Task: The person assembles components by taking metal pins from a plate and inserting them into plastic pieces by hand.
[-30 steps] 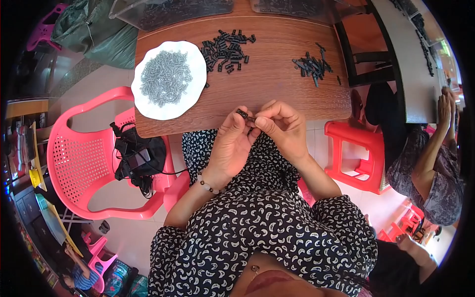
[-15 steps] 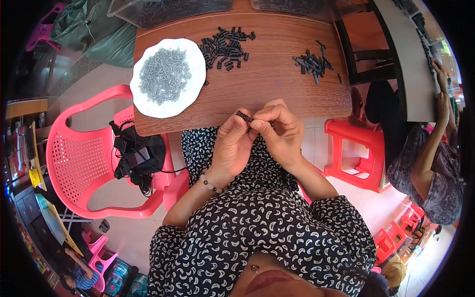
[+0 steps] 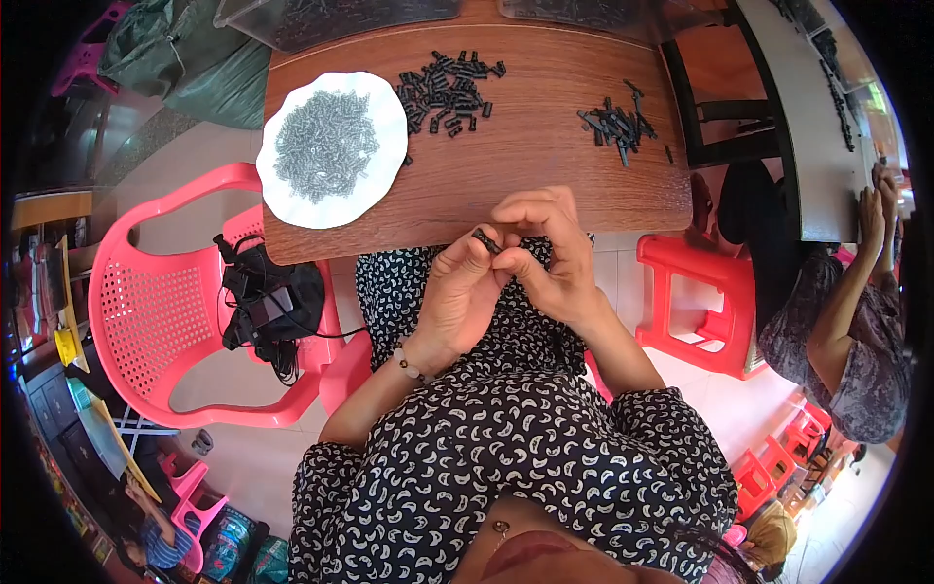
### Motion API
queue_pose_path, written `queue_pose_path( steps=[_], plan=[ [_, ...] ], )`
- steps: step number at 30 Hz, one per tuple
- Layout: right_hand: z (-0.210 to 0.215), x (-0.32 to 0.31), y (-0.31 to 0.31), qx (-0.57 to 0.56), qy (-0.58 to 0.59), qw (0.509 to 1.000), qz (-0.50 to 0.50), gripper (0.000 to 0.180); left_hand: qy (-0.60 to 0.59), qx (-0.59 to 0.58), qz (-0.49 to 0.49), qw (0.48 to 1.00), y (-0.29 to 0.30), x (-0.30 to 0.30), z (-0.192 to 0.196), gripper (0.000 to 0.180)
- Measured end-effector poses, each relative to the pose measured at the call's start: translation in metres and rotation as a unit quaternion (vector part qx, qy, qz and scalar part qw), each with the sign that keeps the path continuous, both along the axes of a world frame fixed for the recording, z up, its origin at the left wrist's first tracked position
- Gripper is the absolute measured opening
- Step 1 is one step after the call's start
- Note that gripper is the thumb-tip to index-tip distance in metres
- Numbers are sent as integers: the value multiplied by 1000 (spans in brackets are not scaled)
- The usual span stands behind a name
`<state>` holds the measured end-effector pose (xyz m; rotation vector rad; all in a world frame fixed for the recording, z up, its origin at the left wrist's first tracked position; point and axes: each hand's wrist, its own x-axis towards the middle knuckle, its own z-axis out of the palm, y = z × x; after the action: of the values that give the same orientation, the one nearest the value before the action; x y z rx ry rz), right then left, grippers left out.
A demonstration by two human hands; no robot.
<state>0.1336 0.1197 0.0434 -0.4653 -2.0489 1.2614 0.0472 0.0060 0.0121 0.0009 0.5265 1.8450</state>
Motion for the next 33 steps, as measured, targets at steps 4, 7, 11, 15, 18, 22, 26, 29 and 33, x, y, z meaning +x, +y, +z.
queue_pose_path(
  steps=[4,7,11,15,18,22,26,29,33],
  plan=[
    [0,-1,14,32,-2,992,118,34,-13,1,-15,1000,-1,1,1,17],
    [2,-2,13,40,-6,987,155,37,-18,8,-19,1000,-1,2,3,17],
    [-1,-1,14,44,2,986,163,37,-19,-2,-27,999,-4,3,1,20],
    [-4,0,14,51,17,986,161,35,-12,-4,-38,999,-4,5,4,24],
    [-5,-1,7,43,47,989,132,30,-3,2,-45,999,-4,7,5,25],
    [-13,-2,3,10,65,992,110,23,13,14,-56,998,-5,8,1,28],
    [-15,-1,8,-20,31,993,116,34,-7,-4,-64,998,-2,3,-2,29],
    [-15,-3,16,-5,31,992,119,39,-29,-1,-55,998,7,0,8,28],
    [-9,-3,16,-55,81,991,95,51,-56,-9,-36,998,11,-5,11,25]
  ],
)
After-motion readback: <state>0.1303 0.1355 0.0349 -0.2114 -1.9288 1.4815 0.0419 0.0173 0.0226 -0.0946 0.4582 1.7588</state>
